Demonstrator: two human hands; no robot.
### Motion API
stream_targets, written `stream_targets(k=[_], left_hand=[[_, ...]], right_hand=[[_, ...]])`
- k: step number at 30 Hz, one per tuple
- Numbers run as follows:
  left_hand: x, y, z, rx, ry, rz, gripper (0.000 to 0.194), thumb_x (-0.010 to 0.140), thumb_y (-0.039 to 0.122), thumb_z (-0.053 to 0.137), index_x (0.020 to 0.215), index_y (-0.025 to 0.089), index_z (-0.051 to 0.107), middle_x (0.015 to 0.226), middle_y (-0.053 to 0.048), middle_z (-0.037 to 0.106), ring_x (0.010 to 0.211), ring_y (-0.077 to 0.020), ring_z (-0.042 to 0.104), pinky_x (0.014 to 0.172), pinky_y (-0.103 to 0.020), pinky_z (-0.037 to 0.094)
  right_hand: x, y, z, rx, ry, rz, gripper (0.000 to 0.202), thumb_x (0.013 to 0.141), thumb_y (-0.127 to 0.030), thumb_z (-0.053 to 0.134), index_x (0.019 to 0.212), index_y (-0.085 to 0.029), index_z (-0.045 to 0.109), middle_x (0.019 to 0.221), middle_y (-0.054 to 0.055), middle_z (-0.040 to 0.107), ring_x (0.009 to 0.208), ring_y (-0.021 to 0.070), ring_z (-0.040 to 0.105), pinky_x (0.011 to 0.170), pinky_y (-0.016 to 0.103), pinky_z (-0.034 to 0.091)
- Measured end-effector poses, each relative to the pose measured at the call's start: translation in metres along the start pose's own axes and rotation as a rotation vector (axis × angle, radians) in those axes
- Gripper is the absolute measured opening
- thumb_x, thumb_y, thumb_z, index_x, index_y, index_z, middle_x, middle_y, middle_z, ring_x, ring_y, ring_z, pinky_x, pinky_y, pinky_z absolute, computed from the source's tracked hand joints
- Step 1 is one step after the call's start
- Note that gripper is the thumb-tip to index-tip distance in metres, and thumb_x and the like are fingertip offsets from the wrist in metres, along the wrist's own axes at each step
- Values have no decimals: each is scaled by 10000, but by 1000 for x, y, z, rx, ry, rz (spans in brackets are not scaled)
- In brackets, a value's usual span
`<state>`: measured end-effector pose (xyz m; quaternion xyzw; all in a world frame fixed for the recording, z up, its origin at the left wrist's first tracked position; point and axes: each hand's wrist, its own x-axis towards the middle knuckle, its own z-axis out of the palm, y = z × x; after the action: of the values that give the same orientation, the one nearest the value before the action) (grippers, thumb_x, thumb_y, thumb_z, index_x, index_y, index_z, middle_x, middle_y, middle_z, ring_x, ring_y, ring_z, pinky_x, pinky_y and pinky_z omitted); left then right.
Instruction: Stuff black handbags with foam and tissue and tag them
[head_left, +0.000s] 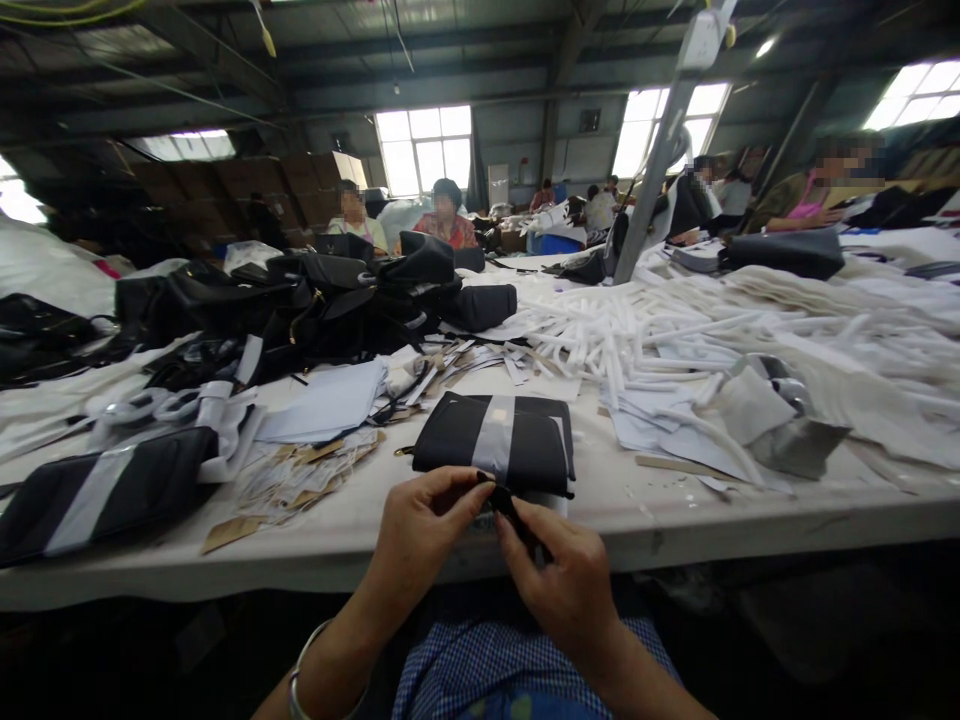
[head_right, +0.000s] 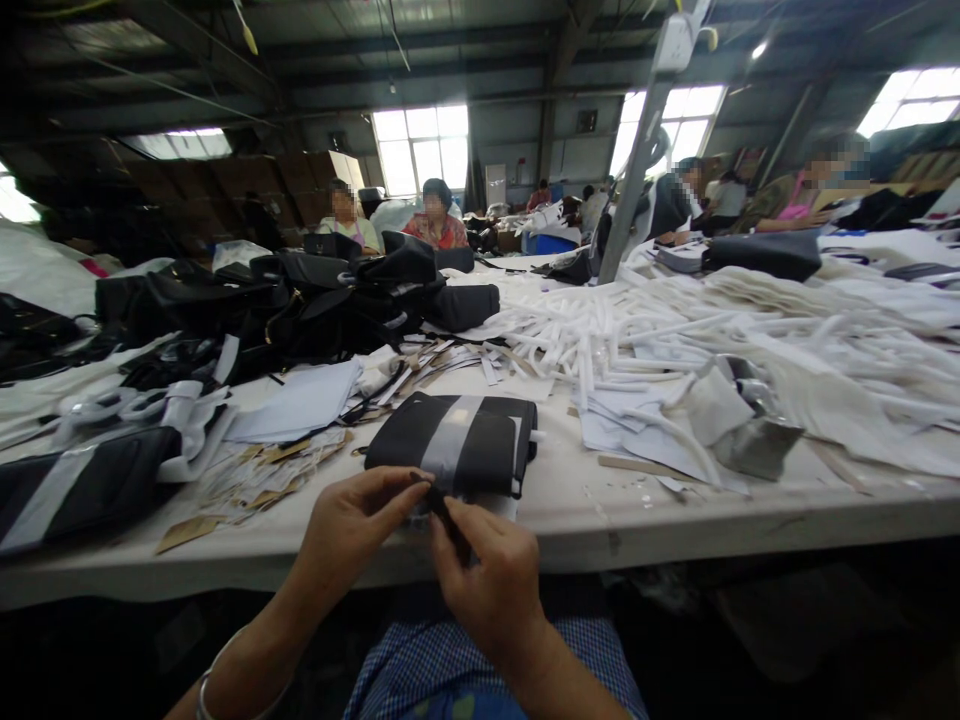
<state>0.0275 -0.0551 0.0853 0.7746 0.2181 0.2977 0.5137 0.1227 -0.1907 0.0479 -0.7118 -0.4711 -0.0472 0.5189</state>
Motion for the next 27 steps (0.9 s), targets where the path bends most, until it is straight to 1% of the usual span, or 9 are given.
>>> stream_targets(k=[3, 7, 11, 13, 16, 19, 21, 23, 27], left_hand=[[-4, 1, -4, 59, -6, 75, 133, 823, 315, 726, 905, 225, 780, 901, -7, 781, 807, -173, 729, 740, -220, 584], [-6, 0, -10, 147, -59, 198, 151, 877, 264, 668, 978, 245, 777, 1004, -23, 772, 937, -187, 716, 880, -268, 566], [-2, 0, -14, 135, -115, 241, 190, 912, 227, 600, 990, 233, 773, 1023, -49, 757, 919, -183, 707, 815, -258, 579], [0, 1, -15, 122, -116, 226, 146, 881, 223, 641, 942, 228, 774, 974, -45, 758, 882, -178, 704, 791, -245, 574], [4, 2, -16, 100, -137, 160, 95, 836, 247, 700, 896, 222, 769, 922, -36, 754, 810, -169, 693, 734, -230, 565], [6, -1, -16, 31, -184, 62, 99, 811, 273, 724, 867, 198, 754, 905, -39, 744, 754, -156, 676, 650, -210, 544], [7, -3, -15, -29, -222, -18, 121, 789, 282, 745, 855, 181, 735, 866, -33, 734, 711, -142, 661, 610, -198, 529], [8, -4, -13, -75, -242, -60, 134, 778, 280, 757, 853, 174, 721, 830, -24, 725, 717, -137, 662, 649, -199, 536], [8, -2, -12, -118, -231, -51, 117, 776, 257, 761, 861, 182, 733, 857, -24, 744, 818, -155, 696, 782, -224, 556]], right_hand=[[0, 2, 0, 0, -37, -4, 212, 941, -256, 557, 1043, -182, 729, 835, 81, 741, 727, 203, 699, 726, 284, 530], [1, 1, -4, -8, -82, 3, 216, 948, -255, 552, 1041, -195, 737, 780, 68, 726, 691, 198, 688, 686, 276, 520], [2, -2, -6, 37, -111, 36, 215, 958, -273, 545, 1049, -217, 732, 838, 65, 740, 741, 201, 699, 721, 274, 516], [2, -3, -7, 79, -130, 51, 229, 975, -281, 519, 1049, -223, 727, 870, 62, 746, 772, 197, 703, 726, 265, 511], [3, -4, -8, 90, -156, 73, 254, 991, -294, 484, 1008, -223, 727, 855, 58, 748, 755, 193, 699, 669, 252, 493], [6, -4, -10, 84, -189, 105, 255, 995, -302, 481, 973, -226, 723, 825, 43, 745, 738, 187, 695, 617, 240, 467], [9, -4, -12, 92, -225, 110, 251, 997, -301, 484, 993, -236, 726, 816, 30, 745, 733, 178, 693, 611, 235, 459], [11, -2, -13, 83, -243, 84, 245, 996, -294, 492, 1028, -247, 731, 844, 26, 751, 741, 174, 694, 643, 240, 463], [14, 1, -15, 26, -255, 23, 239, 990, -283, 501, 1053, -242, 728, 927, 42, 756, 808, 183, 702, 715, 253, 469]])
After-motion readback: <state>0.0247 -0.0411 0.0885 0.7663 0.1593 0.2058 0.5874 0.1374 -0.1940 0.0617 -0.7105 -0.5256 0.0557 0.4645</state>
